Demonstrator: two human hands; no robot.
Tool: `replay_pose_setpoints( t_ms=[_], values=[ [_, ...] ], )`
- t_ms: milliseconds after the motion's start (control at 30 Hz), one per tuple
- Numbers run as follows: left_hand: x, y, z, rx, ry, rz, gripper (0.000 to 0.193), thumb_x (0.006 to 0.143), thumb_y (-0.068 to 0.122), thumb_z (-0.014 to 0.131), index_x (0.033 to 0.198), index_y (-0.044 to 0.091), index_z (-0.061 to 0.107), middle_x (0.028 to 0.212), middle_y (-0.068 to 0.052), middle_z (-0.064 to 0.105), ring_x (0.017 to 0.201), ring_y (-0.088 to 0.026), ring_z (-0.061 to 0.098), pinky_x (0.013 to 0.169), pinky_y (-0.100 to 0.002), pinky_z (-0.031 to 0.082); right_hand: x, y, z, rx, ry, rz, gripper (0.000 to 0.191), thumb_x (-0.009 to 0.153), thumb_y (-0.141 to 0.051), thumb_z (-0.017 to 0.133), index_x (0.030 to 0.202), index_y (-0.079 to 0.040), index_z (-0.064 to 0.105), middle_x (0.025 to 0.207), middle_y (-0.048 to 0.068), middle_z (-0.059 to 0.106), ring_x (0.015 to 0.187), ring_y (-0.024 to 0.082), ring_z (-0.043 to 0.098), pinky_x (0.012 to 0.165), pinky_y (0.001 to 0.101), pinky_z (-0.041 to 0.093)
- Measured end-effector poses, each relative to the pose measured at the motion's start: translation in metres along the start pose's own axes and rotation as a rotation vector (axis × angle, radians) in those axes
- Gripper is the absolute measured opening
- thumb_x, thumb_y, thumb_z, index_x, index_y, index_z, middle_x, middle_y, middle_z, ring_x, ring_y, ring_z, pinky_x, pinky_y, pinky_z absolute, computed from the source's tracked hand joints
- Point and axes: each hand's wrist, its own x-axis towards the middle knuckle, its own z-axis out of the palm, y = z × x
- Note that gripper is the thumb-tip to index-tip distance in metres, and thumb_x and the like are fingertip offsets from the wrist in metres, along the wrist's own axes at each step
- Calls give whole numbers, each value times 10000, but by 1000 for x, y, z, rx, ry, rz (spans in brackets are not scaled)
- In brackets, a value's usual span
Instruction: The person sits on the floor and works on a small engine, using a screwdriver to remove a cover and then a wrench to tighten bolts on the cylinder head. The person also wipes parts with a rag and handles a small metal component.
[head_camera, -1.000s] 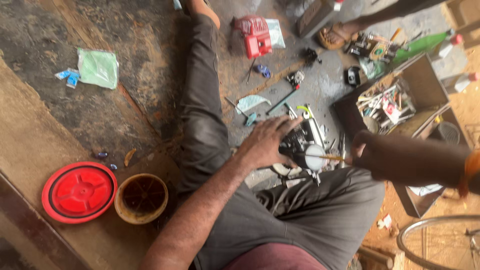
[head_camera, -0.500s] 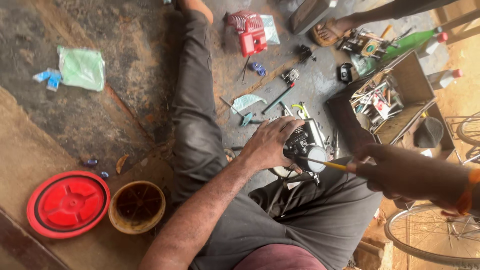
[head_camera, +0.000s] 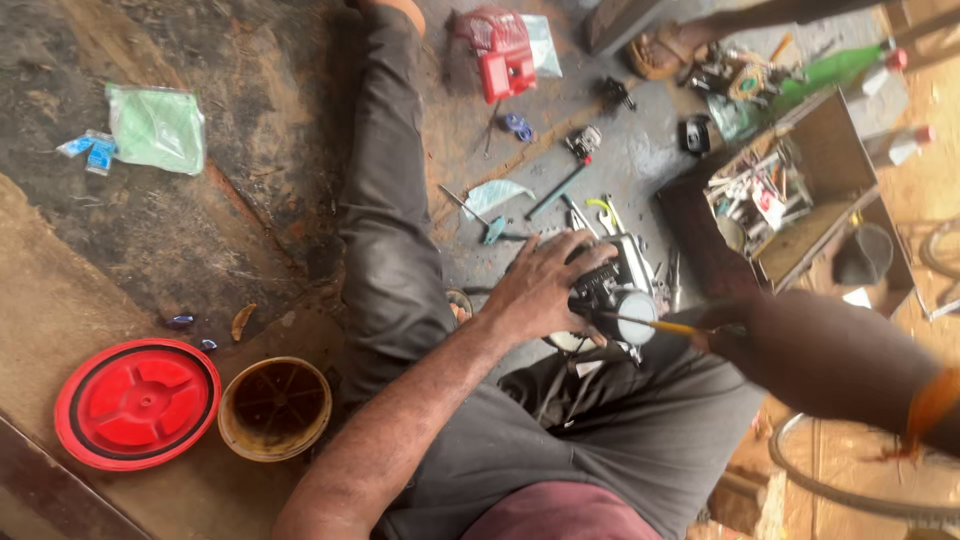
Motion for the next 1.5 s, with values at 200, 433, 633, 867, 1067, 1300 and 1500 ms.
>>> replay_pose_setpoints(
  t_ms=[200, 433, 633, 867, 1067, 1300, 1500],
  values=[
    [0, 1, -12, 12, 7, 24, 1330, 495, 748, 882, 1567, 285, 245, 1564, -168, 360, 1443, -405, 397, 1174, -731, 237, 0, -10, -11, 264, -16, -61, 373, 974, -472, 545, 1109, -178, 730, 925, 88, 790, 853, 258, 756, 800, 413, 610],
    [-37, 36, -37, 77, 323, 16, 1119, 707, 675, 764, 1575, 109, 343, 1551, -176, 428, 1470, -382, 401, 1213, -583, 359, -50, 14, 30, -57, 110, 43, 439, 979, -490, 468, 1385, -355, 568, 1005, -39, 767, 920, 199, 775, 792, 386, 604],
    [-94, 124, -17, 85, 309, 215, 704, 945, 561, 674, 1441, 81, 535, 1410, -123, 578, 1377, -342, 520, 1207, -524, 416, -64, 23, 109, 160, 434, -320, 446, 870, -443, 680, 1305, -346, 686, 961, -58, 764, 811, 181, 758, 707, 348, 591],
    [-110, 165, -17, -218, -168, -36, 423, 1014, 406, 633, 1328, 127, 687, 991, -74, 720, 976, -246, 692, 930, -418, 559, -41, 22, 171, 332, 765, -704, 399, 867, -342, 737, 1235, -188, 718, 900, -12, 713, 746, 214, 729, 639, 360, 551],
    [-62, 137, -25, -67, 108, 212, 349, 1060, 418, 593, 1317, 202, 688, 1186, -32, 758, 1079, -234, 705, 955, -421, 567, -52, 53, 132, 261, 817, -579, 334, 874, -258, 698, 1191, -154, 715, 997, 1, 715, 661, 158, 710, 546, 323, 579],
    [-17, 132, -42, -62, 16, 154, 284, 1002, 373, 654, 1261, 268, 709, 1116, -18, 749, 1075, -225, 706, 949, -396, 588, -59, 45, 74, 255, 926, -531, 274, 889, -412, 741, 1006, -164, 730, 790, 30, 680, 658, 240, 698, 536, 399, 552],
    [-17, 136, -56, -113, 14, 115, 227, 980, 247, 712, 1207, 239, 703, 1108, 8, 741, 1062, -203, 717, 941, -386, 584, -57, 35, 67, 294, 955, -613, 267, 862, -370, 716, 982, -131, 717, 812, 32, 688, 664, 276, 688, 546, 415, 547]
  ],
)
